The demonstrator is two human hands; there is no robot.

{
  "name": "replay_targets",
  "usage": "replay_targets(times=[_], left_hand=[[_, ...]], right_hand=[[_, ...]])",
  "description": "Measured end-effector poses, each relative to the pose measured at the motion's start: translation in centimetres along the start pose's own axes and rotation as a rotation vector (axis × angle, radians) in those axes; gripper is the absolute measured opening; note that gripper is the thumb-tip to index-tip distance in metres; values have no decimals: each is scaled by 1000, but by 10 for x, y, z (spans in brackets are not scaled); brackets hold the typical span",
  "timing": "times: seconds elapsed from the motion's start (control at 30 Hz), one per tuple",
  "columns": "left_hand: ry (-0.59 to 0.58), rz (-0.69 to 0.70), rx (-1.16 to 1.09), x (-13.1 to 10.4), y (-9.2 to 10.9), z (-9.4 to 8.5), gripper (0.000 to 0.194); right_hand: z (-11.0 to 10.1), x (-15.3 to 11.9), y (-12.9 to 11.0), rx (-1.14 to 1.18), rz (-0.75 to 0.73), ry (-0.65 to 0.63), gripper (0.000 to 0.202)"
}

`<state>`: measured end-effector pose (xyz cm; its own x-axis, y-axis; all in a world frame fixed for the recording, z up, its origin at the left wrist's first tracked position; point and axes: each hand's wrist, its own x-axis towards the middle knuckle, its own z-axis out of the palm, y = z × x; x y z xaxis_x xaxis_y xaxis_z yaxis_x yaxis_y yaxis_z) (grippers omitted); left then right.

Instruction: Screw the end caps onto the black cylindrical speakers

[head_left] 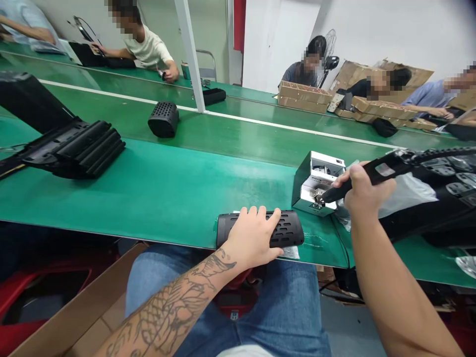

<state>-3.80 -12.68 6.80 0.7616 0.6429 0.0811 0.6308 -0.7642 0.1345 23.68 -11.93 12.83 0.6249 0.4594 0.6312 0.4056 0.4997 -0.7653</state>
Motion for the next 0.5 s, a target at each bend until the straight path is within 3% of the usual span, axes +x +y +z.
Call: replay_targets(times=[0.13, 0.27, 0.4, 0.5], left_hand=[[-41, -2, 5, 3, 1, -3, 100], [-40, 0, 6, 3, 1, -3, 100], [-26, 14, 5, 2, 1, -2, 100], [-28, 16, 6, 2, 1, -1, 101]], right_hand=[[-4, -6, -4, 14, 34, -16, 14], [-13, -19, -37, 85, 85, -47, 8], [-26, -43, -81, 302, 123, -340, 17], [-30, -64, -100, 366, 155, -519, 20]])
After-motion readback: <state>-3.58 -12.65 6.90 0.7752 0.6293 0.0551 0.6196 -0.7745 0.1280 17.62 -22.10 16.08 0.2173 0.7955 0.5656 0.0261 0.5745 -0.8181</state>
